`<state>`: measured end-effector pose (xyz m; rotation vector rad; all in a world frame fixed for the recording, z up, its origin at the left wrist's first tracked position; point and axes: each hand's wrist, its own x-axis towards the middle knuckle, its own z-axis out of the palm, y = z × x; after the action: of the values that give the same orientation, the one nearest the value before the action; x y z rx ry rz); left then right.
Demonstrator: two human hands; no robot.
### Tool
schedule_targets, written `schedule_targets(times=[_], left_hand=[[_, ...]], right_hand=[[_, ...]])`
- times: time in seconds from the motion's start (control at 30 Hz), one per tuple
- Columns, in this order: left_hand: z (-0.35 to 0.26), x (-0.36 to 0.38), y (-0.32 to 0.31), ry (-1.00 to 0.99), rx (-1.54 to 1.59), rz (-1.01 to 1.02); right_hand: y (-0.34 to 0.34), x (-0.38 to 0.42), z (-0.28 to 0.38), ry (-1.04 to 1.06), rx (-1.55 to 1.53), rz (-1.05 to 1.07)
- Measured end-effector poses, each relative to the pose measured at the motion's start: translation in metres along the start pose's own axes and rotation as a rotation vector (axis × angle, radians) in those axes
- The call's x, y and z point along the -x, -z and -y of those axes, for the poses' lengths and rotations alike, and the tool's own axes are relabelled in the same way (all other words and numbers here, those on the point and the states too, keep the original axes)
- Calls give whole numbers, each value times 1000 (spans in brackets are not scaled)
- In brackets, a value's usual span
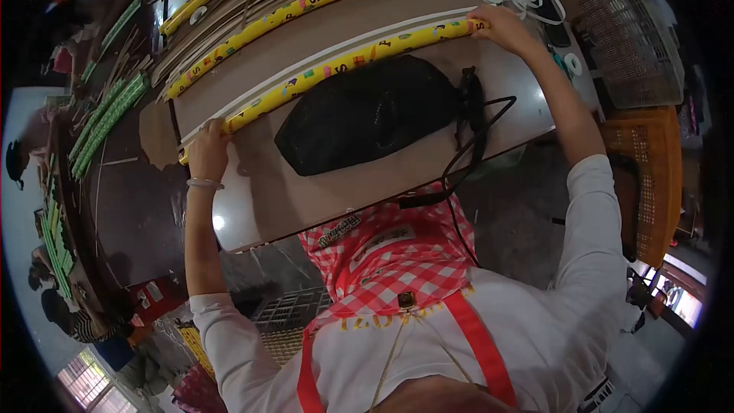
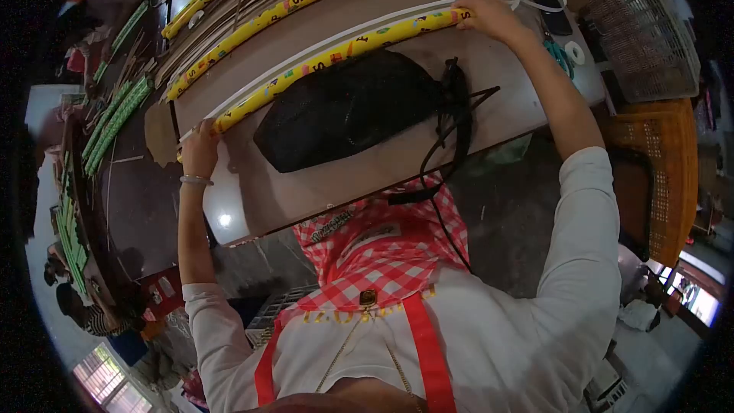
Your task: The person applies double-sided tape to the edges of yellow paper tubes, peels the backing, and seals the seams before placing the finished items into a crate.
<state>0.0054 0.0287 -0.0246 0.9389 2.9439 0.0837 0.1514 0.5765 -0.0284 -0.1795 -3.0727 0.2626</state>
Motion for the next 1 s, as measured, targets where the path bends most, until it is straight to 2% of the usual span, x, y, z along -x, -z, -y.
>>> schedule_targets(times=[0.1,0.13,0.17,0.27,0.33,0.37,0.4,0.47,0.53,0.57,0.67,0.7,0.73,0.8,0.87,1.0], left_hand=[[-3,4,-6,-42,-45,-79],[-1,5,-12,-85,-64,-160],[2,6,-19,-123,-86,-239],[-10,10,-8,-111,-61,-227],[-9,11,-9,-76,-69,-263],[-11,12,-7,-82,-99,-321],[-8,13,-12,-48,-84,-271],[-6,12,-15,-16,-126,-220],[-5,13,-25,-10,-71,-322],[-5,15,-25,-6,-149,-326],[-9,18,-23,77,7,-409],[-14,20,-19,138,37,-376],[-21,22,-14,194,72,-335],[-28,22,-13,208,100,-386],[-27,21,-28,107,-38,-553],[-39,26,-34,227,7,-474]], right_hand=[[7,4,9,17,-6,11],[7,4,11,67,20,-26],[9,4,12,14,0,29],[18,3,23,-49,-93,118],[6,4,11,91,-30,-20],[5,4,9,106,-27,-20],[6,4,11,120,-22,-20],[14,5,26,35,-27,23],[17,8,34,72,-11,-26],[17,8,33,93,7,-16],[15,9,37,141,45,-25],[22,9,50,36,12,55],[20,10,49,65,11,57],[14,13,41,-40,-121,-14],[14,12,43,-34,-72,13],[11,17,41,33,12,-1]])
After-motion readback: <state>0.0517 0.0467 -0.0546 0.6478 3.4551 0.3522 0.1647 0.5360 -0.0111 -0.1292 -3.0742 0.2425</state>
